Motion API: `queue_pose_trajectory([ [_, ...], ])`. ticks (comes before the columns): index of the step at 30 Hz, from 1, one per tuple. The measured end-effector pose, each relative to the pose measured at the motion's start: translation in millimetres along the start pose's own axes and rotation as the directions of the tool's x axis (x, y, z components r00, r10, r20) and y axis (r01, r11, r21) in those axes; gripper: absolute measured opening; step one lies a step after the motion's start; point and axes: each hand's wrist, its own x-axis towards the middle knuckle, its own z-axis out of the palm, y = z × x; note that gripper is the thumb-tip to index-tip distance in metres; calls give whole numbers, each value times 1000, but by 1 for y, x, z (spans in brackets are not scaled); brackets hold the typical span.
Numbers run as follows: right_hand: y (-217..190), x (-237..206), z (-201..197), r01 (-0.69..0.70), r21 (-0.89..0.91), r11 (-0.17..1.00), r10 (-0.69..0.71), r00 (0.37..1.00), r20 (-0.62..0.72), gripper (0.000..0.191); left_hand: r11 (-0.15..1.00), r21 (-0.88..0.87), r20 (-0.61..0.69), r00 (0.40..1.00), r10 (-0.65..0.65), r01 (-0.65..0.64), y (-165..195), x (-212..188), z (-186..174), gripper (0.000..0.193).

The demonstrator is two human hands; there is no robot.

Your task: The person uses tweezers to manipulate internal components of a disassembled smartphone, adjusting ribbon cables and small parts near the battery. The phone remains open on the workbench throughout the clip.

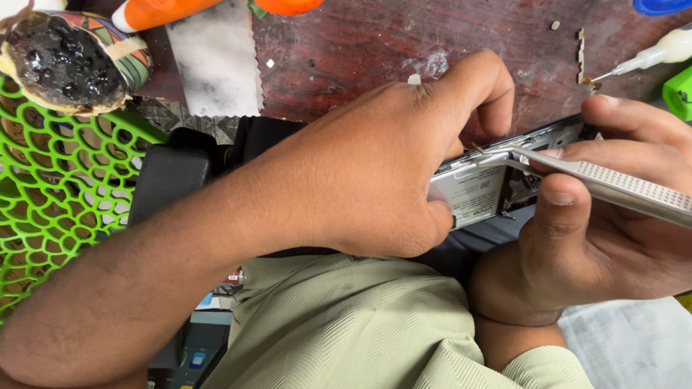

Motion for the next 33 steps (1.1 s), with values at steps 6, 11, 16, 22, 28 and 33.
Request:
queue_pose_trajectory([
  [6,-4,0,1,-8,-4,1000,8,1000,-12,36,1000,-15,2,1000,6,-6,4,0,-2,59],
  [11,-4,0,2,-11,-3,1000,11,1000,-28,37,996,21,47,995,-90,89,5,1,-3,60],
  [16,-6,3,4,-10,-5,1000,10,1000,-27,38,1000,-13,23,1000,-9,10,5,2,-3,60],
  [22,4,-3,-3,0,8,1000,1,1000,-25,37,995,16,60,993,-99,99,4,1,-2,61],
  [28,45,-10,-45,20,121,992,-1,989,-151,40,996,-75,20,998,57,-55,4,2,-2,61],
  [33,68,7,-91,25,173,985,35,943,-332,46,990,-57,120,985,-122,129,17,7,-7,74],
])
